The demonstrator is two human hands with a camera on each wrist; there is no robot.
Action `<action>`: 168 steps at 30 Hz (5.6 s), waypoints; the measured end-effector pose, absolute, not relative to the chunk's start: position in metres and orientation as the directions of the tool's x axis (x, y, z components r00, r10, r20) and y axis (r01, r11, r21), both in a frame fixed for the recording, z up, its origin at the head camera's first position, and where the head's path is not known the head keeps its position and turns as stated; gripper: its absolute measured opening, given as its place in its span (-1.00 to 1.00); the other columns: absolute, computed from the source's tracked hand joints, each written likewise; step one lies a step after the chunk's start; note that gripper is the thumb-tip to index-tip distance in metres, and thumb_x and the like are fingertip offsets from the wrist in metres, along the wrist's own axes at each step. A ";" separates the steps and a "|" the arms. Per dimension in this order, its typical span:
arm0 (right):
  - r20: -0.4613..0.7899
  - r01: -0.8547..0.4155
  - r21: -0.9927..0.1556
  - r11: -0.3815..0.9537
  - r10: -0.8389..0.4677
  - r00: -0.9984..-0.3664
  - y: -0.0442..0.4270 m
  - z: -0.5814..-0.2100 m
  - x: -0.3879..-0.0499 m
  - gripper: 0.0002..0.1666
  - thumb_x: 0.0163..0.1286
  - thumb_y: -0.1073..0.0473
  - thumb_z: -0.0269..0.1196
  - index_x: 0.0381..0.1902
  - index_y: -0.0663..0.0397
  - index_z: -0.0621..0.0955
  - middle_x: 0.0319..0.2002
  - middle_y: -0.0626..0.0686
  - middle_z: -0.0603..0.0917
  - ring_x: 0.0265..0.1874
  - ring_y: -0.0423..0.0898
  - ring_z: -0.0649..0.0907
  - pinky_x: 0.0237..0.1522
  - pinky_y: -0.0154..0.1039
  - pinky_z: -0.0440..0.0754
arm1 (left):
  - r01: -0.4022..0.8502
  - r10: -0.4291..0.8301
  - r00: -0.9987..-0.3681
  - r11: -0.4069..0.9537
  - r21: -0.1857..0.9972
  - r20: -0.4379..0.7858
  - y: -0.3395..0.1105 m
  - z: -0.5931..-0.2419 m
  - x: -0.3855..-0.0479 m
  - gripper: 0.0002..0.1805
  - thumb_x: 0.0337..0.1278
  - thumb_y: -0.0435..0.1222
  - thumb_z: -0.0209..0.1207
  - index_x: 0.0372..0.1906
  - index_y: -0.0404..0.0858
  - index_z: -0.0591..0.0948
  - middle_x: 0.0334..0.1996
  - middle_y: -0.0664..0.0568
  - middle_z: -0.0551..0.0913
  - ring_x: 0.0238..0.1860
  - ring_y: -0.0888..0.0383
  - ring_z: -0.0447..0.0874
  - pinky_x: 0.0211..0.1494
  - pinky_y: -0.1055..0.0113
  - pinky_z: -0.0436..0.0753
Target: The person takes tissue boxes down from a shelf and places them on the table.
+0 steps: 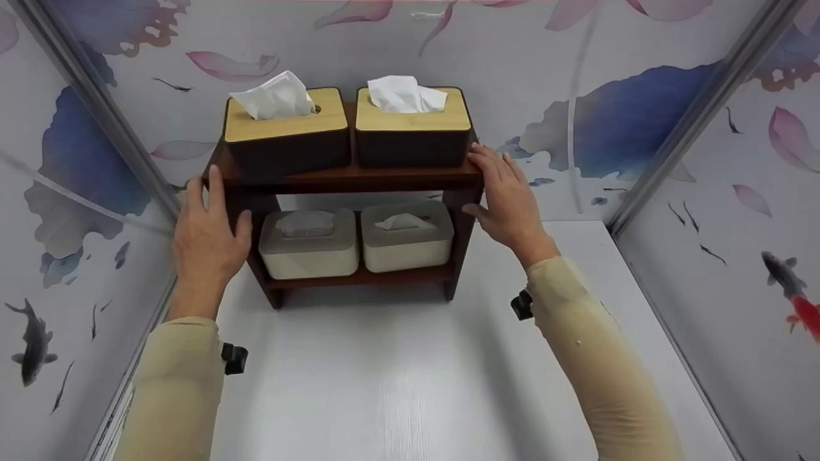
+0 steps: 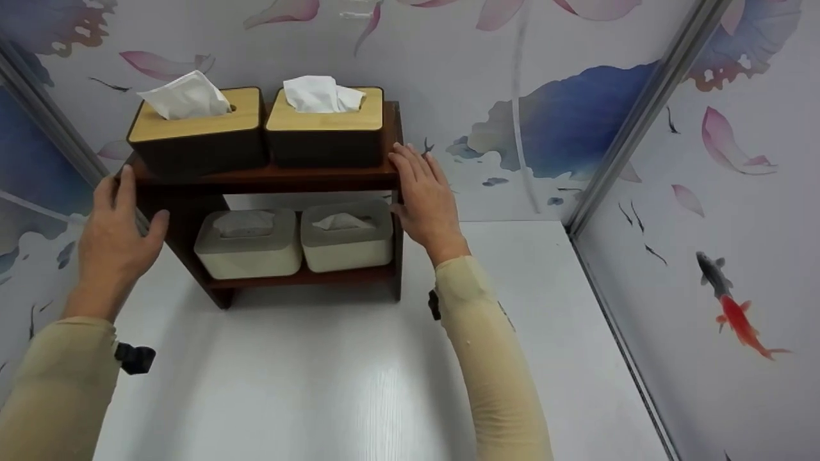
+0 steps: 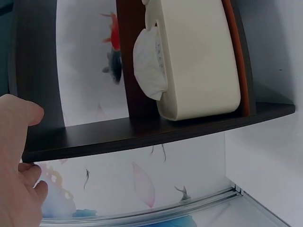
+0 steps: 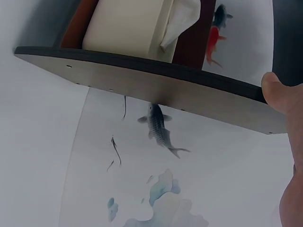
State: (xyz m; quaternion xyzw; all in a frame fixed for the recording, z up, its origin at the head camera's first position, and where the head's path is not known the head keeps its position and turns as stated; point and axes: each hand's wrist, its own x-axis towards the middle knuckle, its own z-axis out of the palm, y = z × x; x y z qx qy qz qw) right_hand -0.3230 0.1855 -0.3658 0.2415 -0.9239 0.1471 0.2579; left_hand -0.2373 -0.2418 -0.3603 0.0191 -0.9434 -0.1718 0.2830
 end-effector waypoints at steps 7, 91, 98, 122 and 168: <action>0.560 -0.510 -0.180 0.841 -0.338 -0.756 0.181 -0.367 -0.320 -0.09 0.20 0.18 0.43 0.41 0.11 0.23 0.50 0.06 0.23 0.50 -0.01 0.22 0.58 -0.03 0.01 | 0.043 -0.118 -0.862 0.952 0.304 0.492 -0.241 -0.355 -0.237 -0.18 0.32 -0.16 0.09 0.56 -0.24 0.00 0.41 -0.39 0.12 0.20 -0.40 0.38 0.27 -0.23 0.42; 0.008 -0.445 -0.068 0.893 -0.446 -0.895 0.108 -0.213 -0.357 0.35 0.13 -0.71 -0.06 0.58 0.00 -0.17 0.60 0.06 -0.16 0.58 0.09 -0.16 0.58 0.12 -0.28 | 0.003 -0.048 -0.945 0.988 0.156 0.322 -0.239 -0.348 -0.241 0.05 0.33 0.18 -0.03 0.55 -0.30 -0.31 0.58 -0.20 -0.27 0.59 -0.15 -0.29 0.63 -0.03 -0.28; -0.117 -0.459 -0.122 0.880 -0.472 -0.874 0.101 -0.212 -0.366 0.46 0.08 -0.67 0.06 0.56 0.03 -0.32 0.58 0.06 -0.33 0.58 0.04 -0.29 0.58 0.08 -0.32 | 0.006 -0.046 -0.938 0.989 0.149 0.342 -0.238 -0.349 -0.243 0.05 0.32 0.19 -0.03 0.56 -0.30 -0.29 0.58 -0.19 -0.26 0.59 -0.15 -0.27 0.63 -0.03 -0.22; -0.162 -0.494 -0.122 0.861 -0.508 -0.846 0.092 -0.214 -0.383 0.49 0.06 -0.66 0.11 0.55 -0.03 -0.37 0.57 0.05 -0.41 0.57 0.02 -0.35 0.55 0.11 -0.45 | 0.000 -0.054 -0.937 0.988 0.154 0.345 -0.239 -0.350 -0.242 0.05 0.32 0.18 -0.01 0.56 -0.31 -0.27 0.58 -0.21 -0.23 0.59 -0.15 -0.24 0.63 -0.02 -0.18; 0.067 -0.591 -0.144 0.794 -0.588 -0.806 0.139 -0.207 -0.317 0.41 -0.12 -0.36 0.47 0.57 -0.07 0.03 0.51 0.09 0.13 0.49 0.15 0.11 0.48 0.19 0.13 | -0.007 -0.055 -0.951 0.988 0.157 0.304 -0.240 -0.350 -0.240 0.09 0.31 0.27 -0.09 0.54 -0.27 -0.37 0.58 -0.20 -0.32 0.59 -0.16 -0.35 0.62 -0.04 -0.25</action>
